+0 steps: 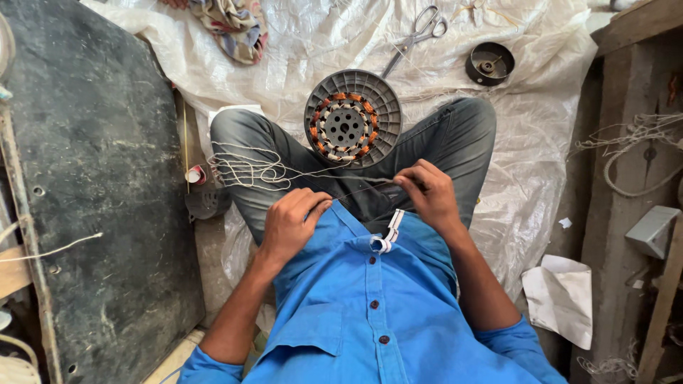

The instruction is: The person sits on the floor and winds white string around the slots of a motor stator held between their legs. They repeatedly pull the string through the slots and tie it off, occasionally using a small yellow tool to adjust the windings.

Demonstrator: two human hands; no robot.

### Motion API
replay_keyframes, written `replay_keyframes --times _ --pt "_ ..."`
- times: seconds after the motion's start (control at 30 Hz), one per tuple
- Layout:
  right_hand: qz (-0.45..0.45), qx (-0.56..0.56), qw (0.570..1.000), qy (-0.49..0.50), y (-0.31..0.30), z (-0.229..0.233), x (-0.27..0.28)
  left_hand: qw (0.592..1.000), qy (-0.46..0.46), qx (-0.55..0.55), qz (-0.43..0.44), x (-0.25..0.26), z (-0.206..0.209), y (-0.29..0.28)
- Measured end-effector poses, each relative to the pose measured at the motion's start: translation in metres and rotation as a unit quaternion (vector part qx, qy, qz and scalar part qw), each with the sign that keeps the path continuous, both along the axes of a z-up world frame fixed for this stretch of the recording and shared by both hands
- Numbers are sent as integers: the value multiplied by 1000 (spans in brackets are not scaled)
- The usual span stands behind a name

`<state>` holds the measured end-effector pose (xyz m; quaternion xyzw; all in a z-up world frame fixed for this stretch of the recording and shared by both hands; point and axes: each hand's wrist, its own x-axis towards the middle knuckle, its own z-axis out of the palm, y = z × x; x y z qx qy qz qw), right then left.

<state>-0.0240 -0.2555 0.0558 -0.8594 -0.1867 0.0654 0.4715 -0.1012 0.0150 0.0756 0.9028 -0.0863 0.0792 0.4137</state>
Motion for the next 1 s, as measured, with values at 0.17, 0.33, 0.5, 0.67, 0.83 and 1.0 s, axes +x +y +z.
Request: replay_keyframes --times 0.17,0.33,0.5,0.67,0.83,1.0 --pt "65 -73 952 -289 18 29 1 999 -40 23 -16 13 4 -14" --pt "120 11 985 -126 36 20 -5 997 -71 -26 -16 25 7 -38" --pt "4 83 994 -72 30 5 -3 992 -47 -102 63 32 6 -47" --pt "11 101 990 -101 31 7 11 991 -14 -128 30 35 -5 -55" --pt "39 82 989 -119 28 12 25 947 138 -289 0 35 -29 -46" --pt "68 85 993 -53 23 13 35 817 207 -537 35 38 -56 -40"
